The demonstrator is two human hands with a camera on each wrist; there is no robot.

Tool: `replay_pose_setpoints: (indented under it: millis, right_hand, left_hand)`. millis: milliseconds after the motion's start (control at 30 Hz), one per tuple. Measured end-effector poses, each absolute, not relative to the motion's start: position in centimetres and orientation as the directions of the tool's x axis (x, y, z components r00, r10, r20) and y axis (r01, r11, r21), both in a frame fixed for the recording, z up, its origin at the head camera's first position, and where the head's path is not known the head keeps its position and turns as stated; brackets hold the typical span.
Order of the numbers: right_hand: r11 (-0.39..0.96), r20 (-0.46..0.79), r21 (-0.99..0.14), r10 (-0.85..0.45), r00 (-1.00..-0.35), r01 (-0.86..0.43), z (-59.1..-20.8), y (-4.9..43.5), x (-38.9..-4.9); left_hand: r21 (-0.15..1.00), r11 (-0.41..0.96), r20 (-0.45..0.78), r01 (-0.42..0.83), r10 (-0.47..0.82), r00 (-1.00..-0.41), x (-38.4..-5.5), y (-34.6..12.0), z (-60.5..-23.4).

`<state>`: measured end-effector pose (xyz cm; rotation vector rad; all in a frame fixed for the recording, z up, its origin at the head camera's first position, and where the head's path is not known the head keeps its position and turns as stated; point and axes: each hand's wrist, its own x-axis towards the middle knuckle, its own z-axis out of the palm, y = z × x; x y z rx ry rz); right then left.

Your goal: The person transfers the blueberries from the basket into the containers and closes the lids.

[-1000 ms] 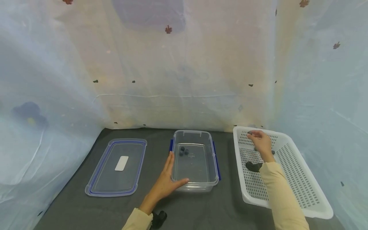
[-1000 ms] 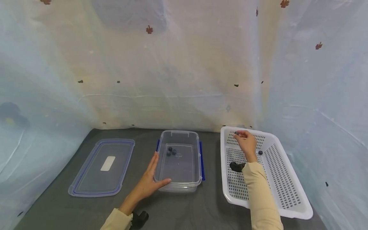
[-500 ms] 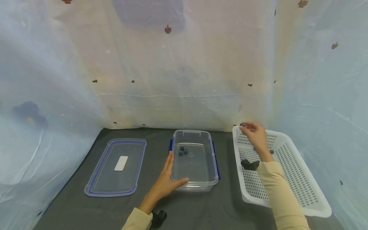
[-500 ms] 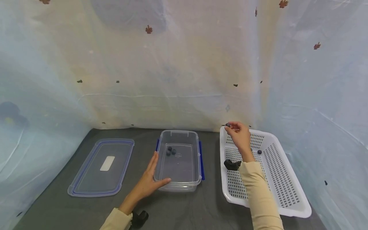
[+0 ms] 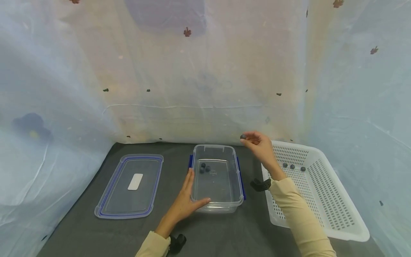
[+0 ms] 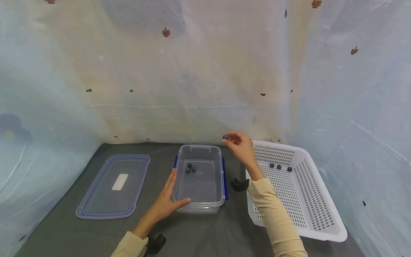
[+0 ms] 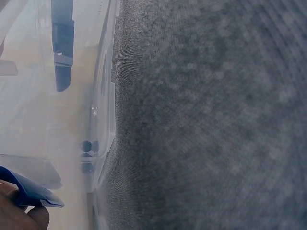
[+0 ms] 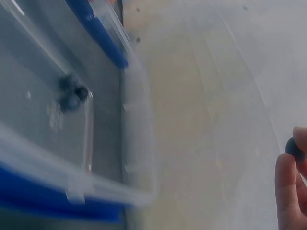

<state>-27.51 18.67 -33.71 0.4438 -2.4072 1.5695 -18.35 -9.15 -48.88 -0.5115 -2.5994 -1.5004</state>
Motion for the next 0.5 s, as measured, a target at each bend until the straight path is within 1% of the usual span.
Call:
replay_pose_setpoints:
  millis: [67, 200, 267, 500]
  right_hand:
    - [0.383, 0.361, -0.838, -0.146, -0.921, -0.390, -34.0, 17.6, -27.7]
    - [0.377, 0.388, -0.819, -0.191, -0.902, -0.432, -36.5, 16.3, -29.6]
    - [0.379, 0.395, -0.810, -0.212, -0.894, -0.448, -37.1, 15.4, -29.8]
    - [0.430, 0.292, -0.815, -0.274, -0.916, -0.389, -39.0, 12.2, -29.8]
  left_hand:
    - [0.822, 0.459, 0.252, 0.337, 0.238, -0.938, -18.4, -9.1, -48.9]
    - [0.825, 0.453, 0.249, 0.337, 0.243, -0.937, -18.4, -9.1, -49.1]
    - [0.827, 0.451, 0.245, 0.335, 0.247, -0.938, -18.4, -9.1, -49.1]
    - [0.837, 0.440, 0.232, 0.325, 0.252, -0.940, -18.5, -9.1, -49.0]
